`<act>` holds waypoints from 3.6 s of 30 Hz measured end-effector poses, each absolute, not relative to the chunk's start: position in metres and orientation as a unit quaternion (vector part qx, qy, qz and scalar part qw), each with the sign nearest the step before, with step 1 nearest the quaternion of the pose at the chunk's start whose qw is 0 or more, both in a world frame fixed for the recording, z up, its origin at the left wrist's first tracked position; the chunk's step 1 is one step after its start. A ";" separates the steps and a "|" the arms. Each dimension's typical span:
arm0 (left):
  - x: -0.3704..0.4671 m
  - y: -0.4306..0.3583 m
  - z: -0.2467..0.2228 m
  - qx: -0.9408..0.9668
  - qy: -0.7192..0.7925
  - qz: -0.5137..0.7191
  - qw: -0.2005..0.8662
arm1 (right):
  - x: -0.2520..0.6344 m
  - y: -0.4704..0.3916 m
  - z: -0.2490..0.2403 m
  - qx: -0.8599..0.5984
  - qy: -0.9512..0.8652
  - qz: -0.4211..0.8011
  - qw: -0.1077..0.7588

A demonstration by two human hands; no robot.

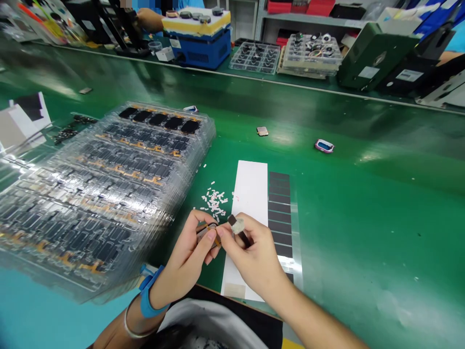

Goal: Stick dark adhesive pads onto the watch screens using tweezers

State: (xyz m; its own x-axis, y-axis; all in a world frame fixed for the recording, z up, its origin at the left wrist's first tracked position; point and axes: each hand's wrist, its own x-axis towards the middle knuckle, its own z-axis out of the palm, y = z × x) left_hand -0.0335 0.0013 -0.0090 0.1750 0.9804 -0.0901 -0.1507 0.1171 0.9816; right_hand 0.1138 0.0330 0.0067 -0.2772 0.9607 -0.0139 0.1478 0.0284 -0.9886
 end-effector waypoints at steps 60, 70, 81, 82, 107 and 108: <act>-0.047 -0.023 0.016 0.742 0.443 0.210 0.457 | 0.160 -0.067 -0.013 -0.548 -0.357 0.419 0.630; -0.008 0.001 0.005 0.438 0.390 0.426 0.689 | 0.126 -0.025 -0.005 -0.489 -0.378 0.319 0.718; -0.010 -0.004 0.002 0.465 0.385 0.435 0.668 | 0.117 -0.023 -0.009 -0.494 -0.413 0.330 0.690; -0.010 -0.004 0.002 0.465 0.385 0.434 0.669 | 0.117 -0.023 -0.009 -0.497 -0.414 0.327 0.689; -0.009 -0.003 0.001 0.493 0.408 0.422 0.642 | 0.114 -0.023 -0.007 -0.499 -0.404 0.321 0.696; -0.008 -0.003 0.000 0.496 0.410 0.421 0.640 | 0.114 -0.024 -0.006 -0.499 -0.404 0.320 0.697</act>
